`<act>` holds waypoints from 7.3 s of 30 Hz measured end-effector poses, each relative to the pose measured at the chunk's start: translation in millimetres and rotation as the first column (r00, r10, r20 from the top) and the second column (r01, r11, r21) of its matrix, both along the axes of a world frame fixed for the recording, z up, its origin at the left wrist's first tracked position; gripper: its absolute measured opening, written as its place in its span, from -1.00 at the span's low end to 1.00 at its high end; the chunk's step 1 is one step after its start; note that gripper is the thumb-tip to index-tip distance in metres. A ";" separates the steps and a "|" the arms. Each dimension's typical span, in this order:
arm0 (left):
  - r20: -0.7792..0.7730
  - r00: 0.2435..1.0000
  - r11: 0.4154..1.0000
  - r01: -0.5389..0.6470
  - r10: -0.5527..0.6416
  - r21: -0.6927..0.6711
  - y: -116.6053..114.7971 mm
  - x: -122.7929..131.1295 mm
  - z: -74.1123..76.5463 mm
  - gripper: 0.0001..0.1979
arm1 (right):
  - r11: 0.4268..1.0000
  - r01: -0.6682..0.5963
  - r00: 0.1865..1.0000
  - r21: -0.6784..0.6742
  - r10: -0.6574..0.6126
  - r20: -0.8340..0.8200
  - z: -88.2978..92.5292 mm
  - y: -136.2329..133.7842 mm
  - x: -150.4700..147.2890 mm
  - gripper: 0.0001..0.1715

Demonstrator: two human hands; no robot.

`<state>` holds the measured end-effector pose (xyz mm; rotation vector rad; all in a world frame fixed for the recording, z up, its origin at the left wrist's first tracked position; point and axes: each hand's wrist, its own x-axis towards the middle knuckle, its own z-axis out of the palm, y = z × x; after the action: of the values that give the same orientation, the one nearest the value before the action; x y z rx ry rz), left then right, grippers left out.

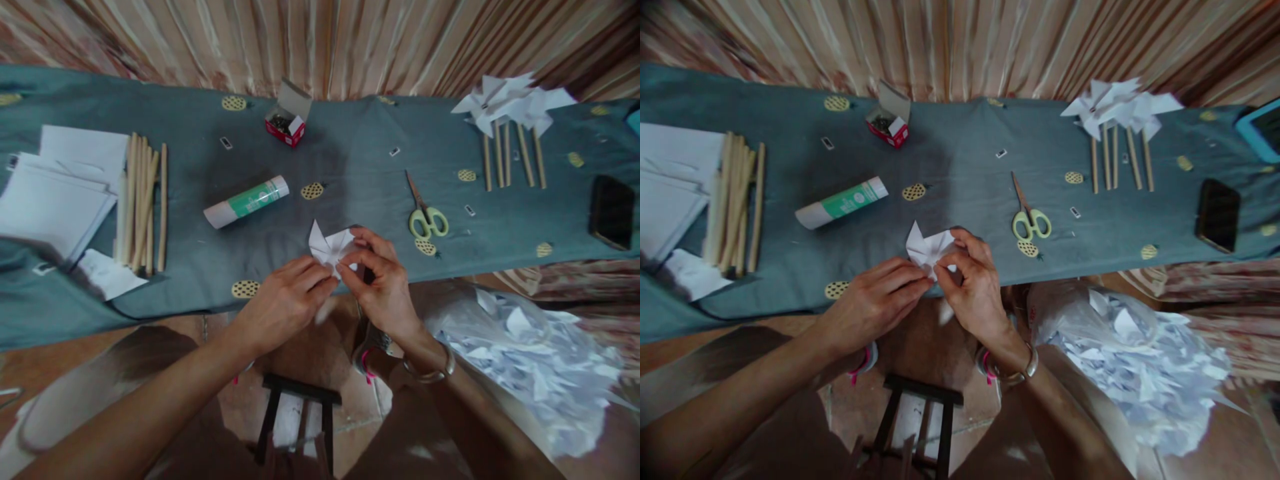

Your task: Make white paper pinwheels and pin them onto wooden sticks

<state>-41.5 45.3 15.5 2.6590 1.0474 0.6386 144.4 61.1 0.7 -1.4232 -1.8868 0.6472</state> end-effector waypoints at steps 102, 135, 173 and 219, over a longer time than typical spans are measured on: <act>-0.139 0.989 0.990 -0.029 0.049 0.140 1.1 -0.3 4.6 -0.86 | 0.992 -0.123 0.986 -0.020 0.120 -0.112 9.7 -5.6 23.7 -0.90; -0.111 0.994 0.999 -0.004 0.008 0.039 -1.1 -3.6 4.0 -0.81 | 0.998 -0.025 0.993 0.058 0.018 0.116 3.2 -3.9 1.7 -0.92; -0.105 0.994 1.000 -0.005 0.008 0.028 -2.6 -0.9 2.8 -0.83 | 0.990 -0.102 0.984 0.095 0.086 0.153 1.3 -5.8 3.2 -0.80; 0.499 0.684 0.829 -0.304 0.533 -0.469 30.9 -20.7 12.0 -0.80 | 0.991 0.026 0.999 0.128 -0.029 0.020 -8.9 -6.6 -11.1 -0.67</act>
<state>-62.2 76.2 27.5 1.6852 1.4031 1.1779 133.4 54.5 -8.2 -1.3771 -1.8864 0.4904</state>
